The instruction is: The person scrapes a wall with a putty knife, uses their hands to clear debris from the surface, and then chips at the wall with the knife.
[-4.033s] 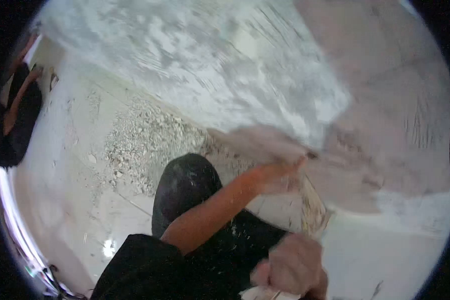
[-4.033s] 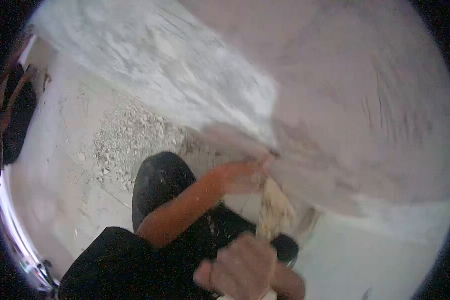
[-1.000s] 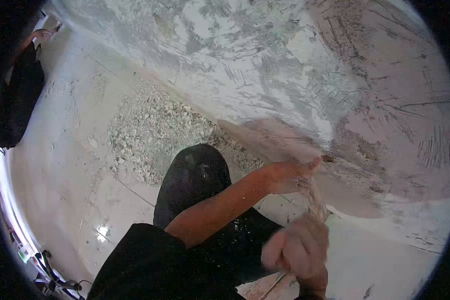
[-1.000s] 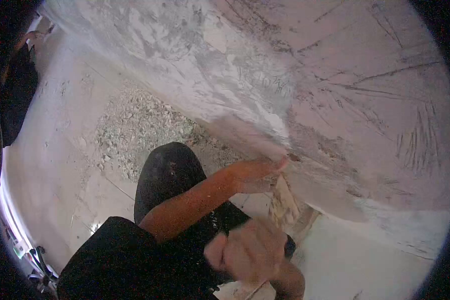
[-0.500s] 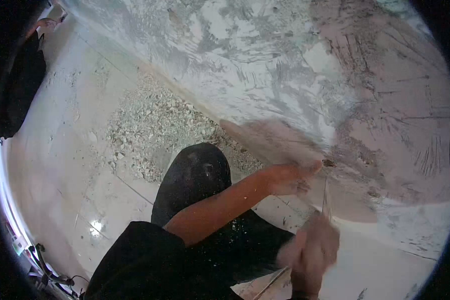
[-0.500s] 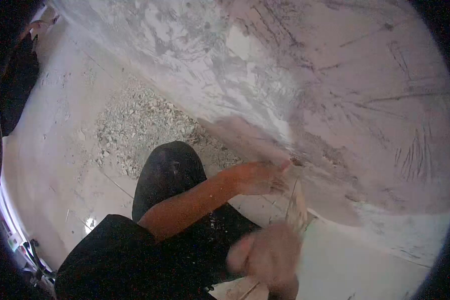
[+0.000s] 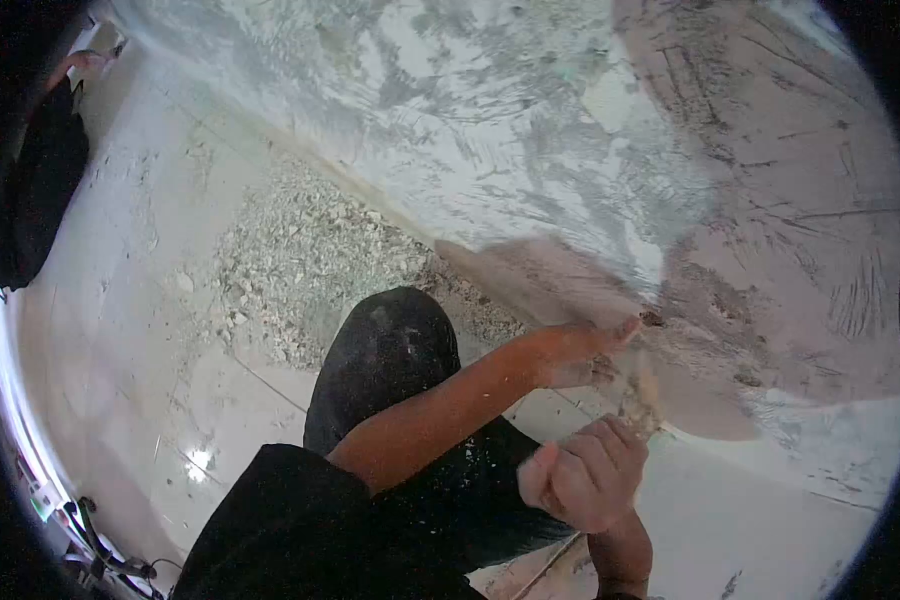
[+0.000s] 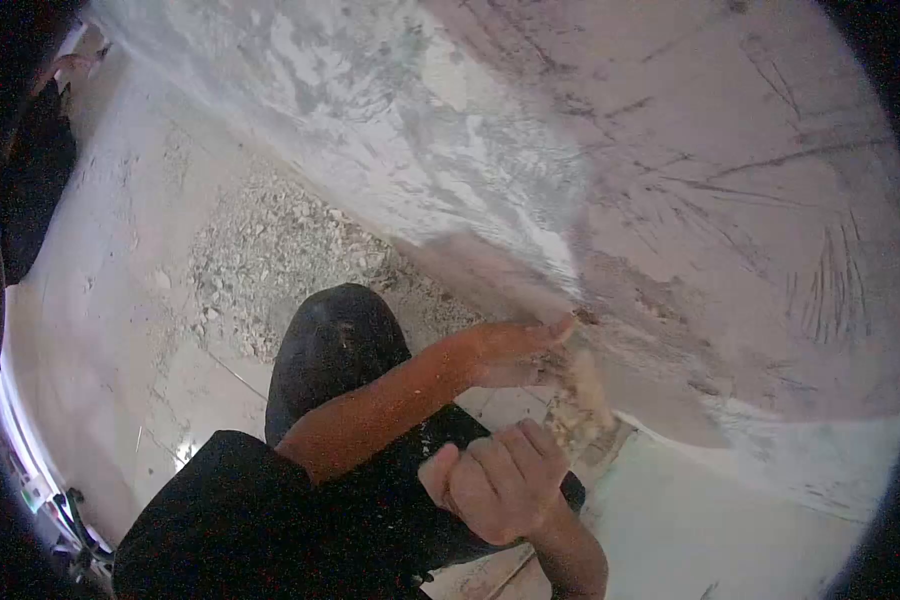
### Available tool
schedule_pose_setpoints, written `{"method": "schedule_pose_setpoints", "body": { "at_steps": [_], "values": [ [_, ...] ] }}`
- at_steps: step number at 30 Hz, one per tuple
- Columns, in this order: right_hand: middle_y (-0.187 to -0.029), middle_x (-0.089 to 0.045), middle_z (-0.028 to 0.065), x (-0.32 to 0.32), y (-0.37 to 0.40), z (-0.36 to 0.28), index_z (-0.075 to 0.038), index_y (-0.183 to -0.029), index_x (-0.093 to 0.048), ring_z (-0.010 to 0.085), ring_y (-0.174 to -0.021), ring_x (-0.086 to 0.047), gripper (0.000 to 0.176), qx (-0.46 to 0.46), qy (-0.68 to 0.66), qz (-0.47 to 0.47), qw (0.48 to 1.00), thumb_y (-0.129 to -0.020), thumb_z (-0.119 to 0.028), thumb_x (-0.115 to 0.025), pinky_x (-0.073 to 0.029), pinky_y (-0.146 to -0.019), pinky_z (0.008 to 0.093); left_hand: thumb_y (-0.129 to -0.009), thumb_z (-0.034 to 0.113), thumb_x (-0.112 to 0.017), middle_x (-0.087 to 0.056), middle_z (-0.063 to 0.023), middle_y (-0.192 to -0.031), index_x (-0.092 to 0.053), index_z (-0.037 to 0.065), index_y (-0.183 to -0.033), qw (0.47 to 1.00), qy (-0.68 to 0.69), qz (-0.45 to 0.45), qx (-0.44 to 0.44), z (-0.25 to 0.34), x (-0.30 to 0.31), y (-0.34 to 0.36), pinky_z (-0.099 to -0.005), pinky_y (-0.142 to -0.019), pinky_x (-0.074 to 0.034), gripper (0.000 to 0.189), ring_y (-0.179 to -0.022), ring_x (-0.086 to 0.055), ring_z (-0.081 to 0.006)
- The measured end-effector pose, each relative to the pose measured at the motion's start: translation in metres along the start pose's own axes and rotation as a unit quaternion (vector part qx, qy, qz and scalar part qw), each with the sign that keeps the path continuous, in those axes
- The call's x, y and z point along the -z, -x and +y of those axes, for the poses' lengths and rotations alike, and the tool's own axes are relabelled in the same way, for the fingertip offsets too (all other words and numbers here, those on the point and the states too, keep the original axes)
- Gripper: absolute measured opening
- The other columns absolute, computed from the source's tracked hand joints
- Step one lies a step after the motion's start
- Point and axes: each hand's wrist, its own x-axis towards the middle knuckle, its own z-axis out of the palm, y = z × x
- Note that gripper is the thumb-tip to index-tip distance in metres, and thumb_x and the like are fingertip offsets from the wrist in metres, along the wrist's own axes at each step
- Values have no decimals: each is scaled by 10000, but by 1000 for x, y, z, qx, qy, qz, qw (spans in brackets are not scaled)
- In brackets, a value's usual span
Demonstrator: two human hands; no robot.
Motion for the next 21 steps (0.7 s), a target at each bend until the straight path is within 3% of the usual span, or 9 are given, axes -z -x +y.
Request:
{"method": "schedule_pose_setpoints", "body": {
  "at_steps": [2, 4, 7, 9, 12, 15, 17, 19, 21],
  "values": [
    [-568, -483, 87, 19, 6, -28, -32, -583, -436, 254, -510, -504, 152, -123, -32, -48, 991, -688, 12, -537, -452, -591, 352, -772, 550, -632, -421, -152, -1211, -280, -50, -1329, 999, 9, 32, 8, 0, -7, 1, -349, -899, -424, 892, -1049, -453, -249],
    [-548, -453, 74, -3, 2, 1, -47, -563, -429, 228, -465, -464, 209, -77, -14, -6, 997, -702, -38, -585, -415, -502, 333, -781, 547, -623, -400, -168, -1273, -261, -47, -1346, 997, 25, 75, 16, -1, -17, 12, -346, -923, -414, 896, -1096, -444, -256],
    [-535, -409, 69, 8, 8, -1, -70, -544, -404, 202, -438, -435, 309, -57, -1, 3, 998, -742, -130, -634, -371, -416, 321, -854, 454, -570, -530, -153, -1059, -464, -13, -1131, 996, 41, 83, 1, 20, -27, 17, -353, -941, -454, 553, -989, -536, -245],
    [-533, -388, 77, 19, 19, -18, -65, -550, -405, 206, -459, -444, 280, -152, -44, 279, 947, -741, -115, -603, -376, -443, 325, -852, 483, -553, -540, -168, -1023, -454, -16, -1140, 992, 54, 114, 15, 14, -24, 13, -364, -947, -452, 584, -980, -548, -258],
    [-490, -433, 82, 14, 10, 3, -51, -530, -438, 220, -449, -479, 224, -218, -4, 188, 958, -724, -82, -545, -418, -480, 330, -848, 523, -522, -540, -180, -1034, -446, -15, -1151, 989, -109, 3, -102, -12, 19, -5, -382, -957, -447, 622, -987, -553, -265],
    [-546, -530, 124, 16, 16, -9, -43, -535, -461, 269, -484, -532, 225, -214, 116, 145, 959, -747, -69, -534, -455, -511, 358, -838, 539, -520, -543, -189, -1034, -440, -27, -1164, 992, 13, 126, 0, 26, -40, 31, -394, -973, -436, 658, -990, -557, -270],
    [-629, -564, 163, 24, 24, -19, 68, -661, -571, 293, -551, -536, 251, -143, -36, 158, 976, -799, -122, -481, -445, -549, 370, -824, 548, -536, -543, -191, -1037, -431, -23, -1187, 992, 32, 119, 11, 9, -17, 15, -395, -973, -437, 685, -994, -557, -269],
    [-686, -599, 179, 5, 10, -14, 84, -698, -576, 307, -594, -581, 221, -143, 161, 172, 961, -785, -101, -491, -472, -583, 394, -810, 557, -552, -543, -192, -1040, -421, -20, -1210, 994, 28, 101, 29, 7, -12, 10, -397, -973, -438, 714, -998, -556, -267],
    [-704, -611, 193, 14, 1, -20, 90, -723, -574, 331, -648, -603, 207, -217, 50, -11, 975, -788, -88, -490, -488, -645, 404, -815, 557, -548, -540, -183, -1045, -428, -33, -1211, 994, 21, 101, 22, 7, -14, 8, -380, -961, -445, 721, -1013, -547, -270]
  ]
}}
